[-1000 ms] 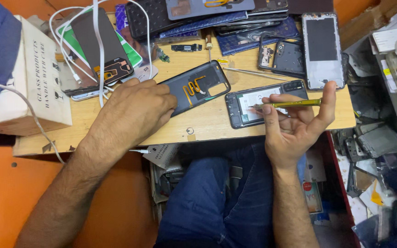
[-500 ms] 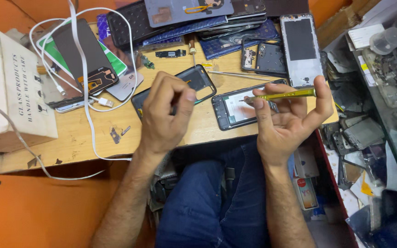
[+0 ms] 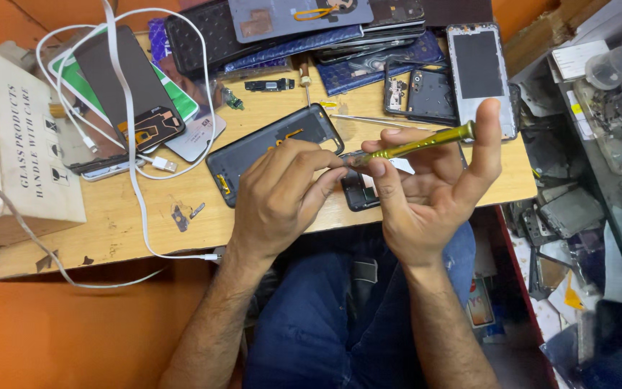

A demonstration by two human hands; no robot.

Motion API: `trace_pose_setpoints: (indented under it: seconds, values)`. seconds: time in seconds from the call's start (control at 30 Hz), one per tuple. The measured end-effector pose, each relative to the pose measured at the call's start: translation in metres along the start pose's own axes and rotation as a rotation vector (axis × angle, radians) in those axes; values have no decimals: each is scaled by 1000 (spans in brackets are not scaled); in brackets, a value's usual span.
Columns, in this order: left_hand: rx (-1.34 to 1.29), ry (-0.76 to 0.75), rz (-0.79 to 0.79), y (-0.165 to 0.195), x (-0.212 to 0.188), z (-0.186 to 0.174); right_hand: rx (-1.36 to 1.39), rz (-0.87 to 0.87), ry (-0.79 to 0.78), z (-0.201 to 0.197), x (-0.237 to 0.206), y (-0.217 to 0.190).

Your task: The person uses tweezers and a screwdriver to manipulate internal components of a disassembled smartphone. They connect a ribbon cable, adjust parts on the motherboard, and tighten screws to secure the internal assembly.

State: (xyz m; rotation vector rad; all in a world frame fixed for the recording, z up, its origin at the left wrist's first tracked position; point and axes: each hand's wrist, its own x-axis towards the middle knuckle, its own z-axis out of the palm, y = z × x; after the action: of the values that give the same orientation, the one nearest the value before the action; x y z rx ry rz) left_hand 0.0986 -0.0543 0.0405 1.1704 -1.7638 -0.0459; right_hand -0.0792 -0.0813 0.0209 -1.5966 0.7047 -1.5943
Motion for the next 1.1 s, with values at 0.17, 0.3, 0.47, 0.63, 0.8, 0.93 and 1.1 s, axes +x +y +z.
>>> trace_pose_setpoints:
  seconds: [0.17, 0.3, 0.47, 0.63, 0.8, 0.93, 1.1]
  values:
    - [2, -8, 14, -2, 0, 1, -44, -5, -31, -2, -1, 1]
    - [6, -15, -2, -2, -1, 1, -92, -38, -71, -1, -2, 1]
    - [32, -30, 19, -2, -1, 0, -172, -100, -135, -4, 0, -2]
    - [55, -63, 33, -1, 0, 0, -246, -151, -211, -7, 2, -4]
    - [107, -94, 64, 0, 0, 2, -298, -223, -288, -11, 5, -3]
    - [130, -113, 75, 0, 0, 4, -306, -214, -307, -15, 5, -4]
    - [139, -137, 72, -1, 0, 7, -412, -284, -345, -17, 6, -4]
